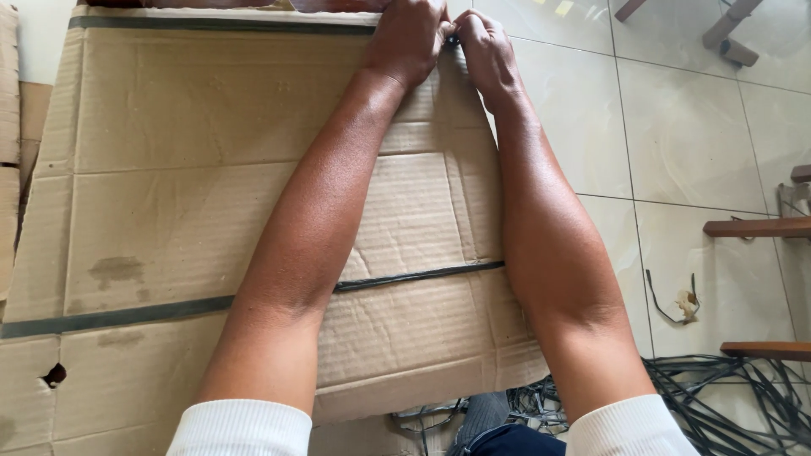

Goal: Securing cardboard pieces to a furniture frame using plastic straps.

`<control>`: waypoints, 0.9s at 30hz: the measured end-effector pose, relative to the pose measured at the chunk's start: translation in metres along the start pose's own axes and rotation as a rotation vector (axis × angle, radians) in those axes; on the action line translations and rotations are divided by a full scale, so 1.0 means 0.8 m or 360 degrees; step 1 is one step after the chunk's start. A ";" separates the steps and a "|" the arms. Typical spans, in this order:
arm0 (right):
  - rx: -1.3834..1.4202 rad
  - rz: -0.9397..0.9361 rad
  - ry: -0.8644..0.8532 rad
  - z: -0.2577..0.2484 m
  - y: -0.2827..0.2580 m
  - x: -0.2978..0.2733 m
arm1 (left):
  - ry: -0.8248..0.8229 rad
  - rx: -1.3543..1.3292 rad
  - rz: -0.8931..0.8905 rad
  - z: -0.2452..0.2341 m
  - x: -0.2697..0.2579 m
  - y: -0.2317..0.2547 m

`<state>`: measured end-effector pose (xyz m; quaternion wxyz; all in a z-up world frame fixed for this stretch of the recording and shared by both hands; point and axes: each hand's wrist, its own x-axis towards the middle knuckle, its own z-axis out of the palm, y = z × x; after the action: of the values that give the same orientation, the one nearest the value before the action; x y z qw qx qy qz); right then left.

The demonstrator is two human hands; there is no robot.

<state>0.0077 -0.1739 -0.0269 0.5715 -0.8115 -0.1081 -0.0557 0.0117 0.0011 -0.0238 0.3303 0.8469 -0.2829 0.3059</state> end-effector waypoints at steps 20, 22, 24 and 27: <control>0.0485 0.0310 0.0005 -0.006 0.003 -0.004 | -0.0131 -0.0224 0.0261 -0.033 -0.002 0.014; 0.0647 0.0376 -0.0010 -0.008 0.001 -0.009 | -0.0168 -0.0136 0.0272 -0.032 -0.002 0.015; 0.1065 0.0416 -0.0070 -0.014 0.000 -0.018 | -0.0202 -0.0084 0.0281 -0.027 -0.002 0.013; 0.1234 0.0537 -0.0103 -0.019 0.023 -0.022 | -0.0164 -0.0021 0.0333 -0.026 0.000 0.016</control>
<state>-0.0046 -0.1962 -0.0423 0.8318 -0.5443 -0.0047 0.1088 -0.0039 0.0085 -0.0063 0.2872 0.8251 -0.3884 0.2929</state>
